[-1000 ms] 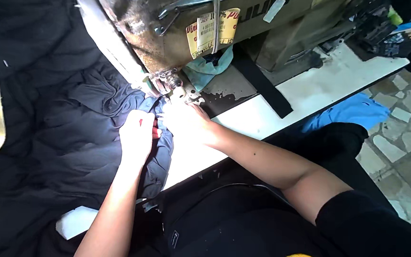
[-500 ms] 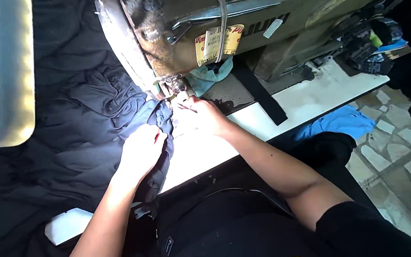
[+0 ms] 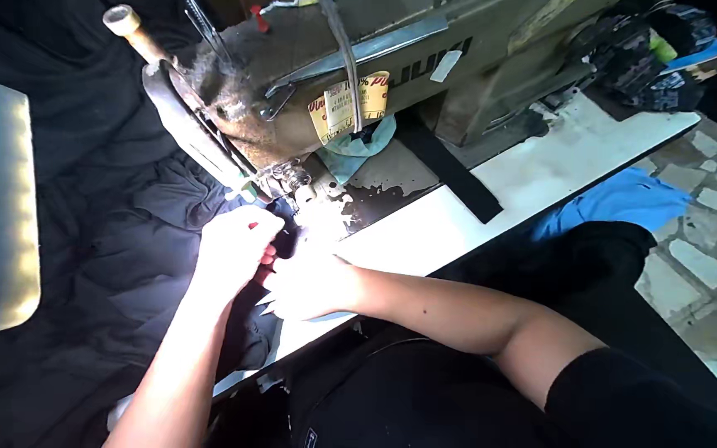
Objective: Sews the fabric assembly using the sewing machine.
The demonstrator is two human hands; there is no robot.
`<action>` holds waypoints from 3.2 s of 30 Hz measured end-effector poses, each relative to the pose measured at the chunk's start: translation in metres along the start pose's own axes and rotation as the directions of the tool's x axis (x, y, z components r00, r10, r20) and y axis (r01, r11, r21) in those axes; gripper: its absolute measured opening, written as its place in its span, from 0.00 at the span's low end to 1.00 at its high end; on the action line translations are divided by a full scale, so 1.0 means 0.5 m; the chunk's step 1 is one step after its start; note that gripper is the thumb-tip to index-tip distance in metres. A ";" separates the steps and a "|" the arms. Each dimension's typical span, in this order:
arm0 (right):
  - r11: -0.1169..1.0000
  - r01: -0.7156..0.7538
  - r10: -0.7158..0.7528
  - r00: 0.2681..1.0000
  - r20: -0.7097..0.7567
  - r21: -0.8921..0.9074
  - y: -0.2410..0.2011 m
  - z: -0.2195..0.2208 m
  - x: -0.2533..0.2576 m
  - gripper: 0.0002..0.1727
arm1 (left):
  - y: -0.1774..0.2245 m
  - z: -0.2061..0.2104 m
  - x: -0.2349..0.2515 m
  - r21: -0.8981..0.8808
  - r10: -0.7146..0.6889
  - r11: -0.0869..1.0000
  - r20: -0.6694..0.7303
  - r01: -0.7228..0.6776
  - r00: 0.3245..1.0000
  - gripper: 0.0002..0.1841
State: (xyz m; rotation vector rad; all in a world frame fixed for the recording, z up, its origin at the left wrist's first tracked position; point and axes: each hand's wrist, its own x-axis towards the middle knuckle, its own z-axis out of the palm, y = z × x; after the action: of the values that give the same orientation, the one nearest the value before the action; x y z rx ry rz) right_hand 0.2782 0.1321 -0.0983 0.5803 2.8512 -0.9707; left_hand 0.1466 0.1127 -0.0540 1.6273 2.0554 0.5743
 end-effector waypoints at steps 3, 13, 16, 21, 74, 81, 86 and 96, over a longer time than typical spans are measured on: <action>1.000 -0.022 0.023 0.998 0.058 -0.012 -0.008 -0.002 -0.021 0.26 | -0.014 0.038 0.015 0.117 0.039 0.992 -0.003 -0.038 0.999 0.12; 0.949 -0.291 0.304 0.947 -0.104 0.119 0.104 -0.095 -0.091 0.24 | -0.014 0.068 0.024 0.297 0.079 0.953 -0.068 -0.056 0.995 0.11; 0.942 -0.316 0.332 0.923 -0.194 0.108 0.129 -0.101 -0.076 0.22 | -0.033 0.065 0.023 0.167 0.057 0.985 -0.095 -0.041 0.994 0.11; 0.958 -0.280 0.287 0.923 -0.257 0.064 0.126 -0.099 -0.061 0.21 | -0.039 0.063 0.025 0.107 0.031 0.994 -0.057 -0.024 0.998 0.13; 0.979 0.055 -0.172 0.738 -0.653 -0.196 0.052 0.134 -0.150 0.07 | -0.162 0.062 0.006 0.436 0.670 0.622 0.136 -0.651 0.730 0.12; 0.978 0.042 -0.157 0.790 -0.593 -0.203 0.044 0.122 -0.156 0.07 | -0.083 0.063 -0.003 0.435 0.602 0.723 -0.013 -0.537 0.799 0.22; 0.982 0.019 -0.128 0.799 -0.588 -0.187 0.041 0.116 -0.157 0.07 | -0.107 0.116 0.026 0.474 0.464 0.749 0.124 -0.463 0.877 0.31; 0.990 0.095 -0.035 0.875 -0.483 0.100 0.047 0.103 -0.241 0.09 | -0.111 0.115 0.015 0.442 0.632 0.663 0.101 -0.604 0.768 0.31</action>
State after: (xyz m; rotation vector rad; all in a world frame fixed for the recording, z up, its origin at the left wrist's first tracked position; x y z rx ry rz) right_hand 0.3958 0.0788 -0.1304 0.8509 3.2766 -1.1587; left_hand 0.1352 0.1107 -0.1332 2.6702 1.7046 0.3583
